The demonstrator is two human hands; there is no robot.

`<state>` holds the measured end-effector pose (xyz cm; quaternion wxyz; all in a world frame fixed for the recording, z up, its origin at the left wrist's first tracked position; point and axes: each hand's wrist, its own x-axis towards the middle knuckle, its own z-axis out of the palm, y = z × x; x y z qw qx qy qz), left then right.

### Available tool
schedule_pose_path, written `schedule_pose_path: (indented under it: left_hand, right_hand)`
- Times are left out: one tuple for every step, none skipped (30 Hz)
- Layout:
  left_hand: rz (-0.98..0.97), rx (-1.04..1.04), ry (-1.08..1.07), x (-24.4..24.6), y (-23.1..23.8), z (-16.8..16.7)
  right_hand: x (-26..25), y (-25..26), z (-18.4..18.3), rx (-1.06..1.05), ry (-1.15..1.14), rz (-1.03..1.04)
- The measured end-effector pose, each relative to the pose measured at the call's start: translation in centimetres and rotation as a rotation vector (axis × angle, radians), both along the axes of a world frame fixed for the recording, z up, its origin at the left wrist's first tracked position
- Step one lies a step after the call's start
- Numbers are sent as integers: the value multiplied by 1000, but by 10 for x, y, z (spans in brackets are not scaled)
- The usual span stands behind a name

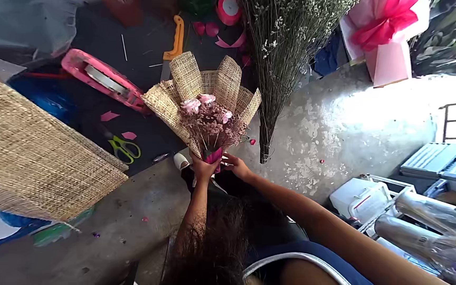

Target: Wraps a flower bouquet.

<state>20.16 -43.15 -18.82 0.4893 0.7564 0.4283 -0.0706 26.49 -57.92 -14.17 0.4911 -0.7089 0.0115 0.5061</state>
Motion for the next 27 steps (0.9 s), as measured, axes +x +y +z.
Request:
schedule_pose_path:
  left_hand:
    - [3,-21,-10,-1,3,-2]
    - [5,-41,-22,-1,6,-5]
    - [-5,-77,-45,0,10,-6]
    - [-23,-114,-67,1,15,-5]
    - [-42,-137,-71,3,20,-2]
    - [-66,-142,-46,6,23,3]
    - [-89,-127,-2,7,24,8]
    - [-105,-104,51,8,24,12]
    - [-116,-80,93,7,24,14]
    - [-113,-65,102,6,24,15]
    - [-103,-51,89,6,24,15]
    - [-88,-33,60,4,25,17]
    - [-65,-17,23,2,24,19]
    - [-29,8,-21,-2,24,25]
    - [10,31,-70,-7,23,34]
    - [45,60,-112,-10,22,47]
    - [73,97,-146,-13,20,60]
    - [94,144,-154,-15,19,75]
    - [113,185,-156,-15,19,89]
    - [125,224,-160,-15,18,103]
    - [131,261,-165,-13,18,116]
    - [131,302,-178,-11,19,129]
    - [125,332,-199,-10,21,141]
    - [121,357,-235,-9,23,151]
    - [120,378,-273,-9,26,160]
    - [122,388,-300,-8,28,170]
    - [128,386,-321,-6,30,181]
  right_hand:
    - [-2,0,-1,19,16,-34]
    - [-4,0,-1,43,33,-69]
    - [-6,1,1,68,41,-102]
    - [-7,1,3,92,45,-124]
    - [-7,2,5,111,47,-130]
    - [-8,3,7,119,46,-118]
    - [-8,3,8,117,46,-93]
    - [-9,5,9,107,43,-66]
    - [-9,6,9,96,35,-43]
    - [-9,8,10,90,24,-30]
    - [-8,10,13,95,11,-24]
    - [-8,12,16,108,-9,-16]
    - [-9,13,21,128,-34,-5]
    - [-11,14,29,147,-62,8]
    - [-13,15,38,160,-93,35]
    - [-14,16,48,160,-132,75]
    - [-16,18,59,150,-168,111]
    - [-18,20,69,148,-192,132]
    - [-19,23,80,155,-216,133]
    - [-21,26,90,168,-230,120]
    - [-23,28,100,185,-239,99]
    - [-23,32,111,203,-246,78]
    - [-24,34,120,225,-251,54]
    - [-26,36,128,252,-263,29]
    - [-27,38,137,279,-277,3]
    - [-29,40,146,302,-296,-20]
    - [-29,41,157,324,-323,-43]
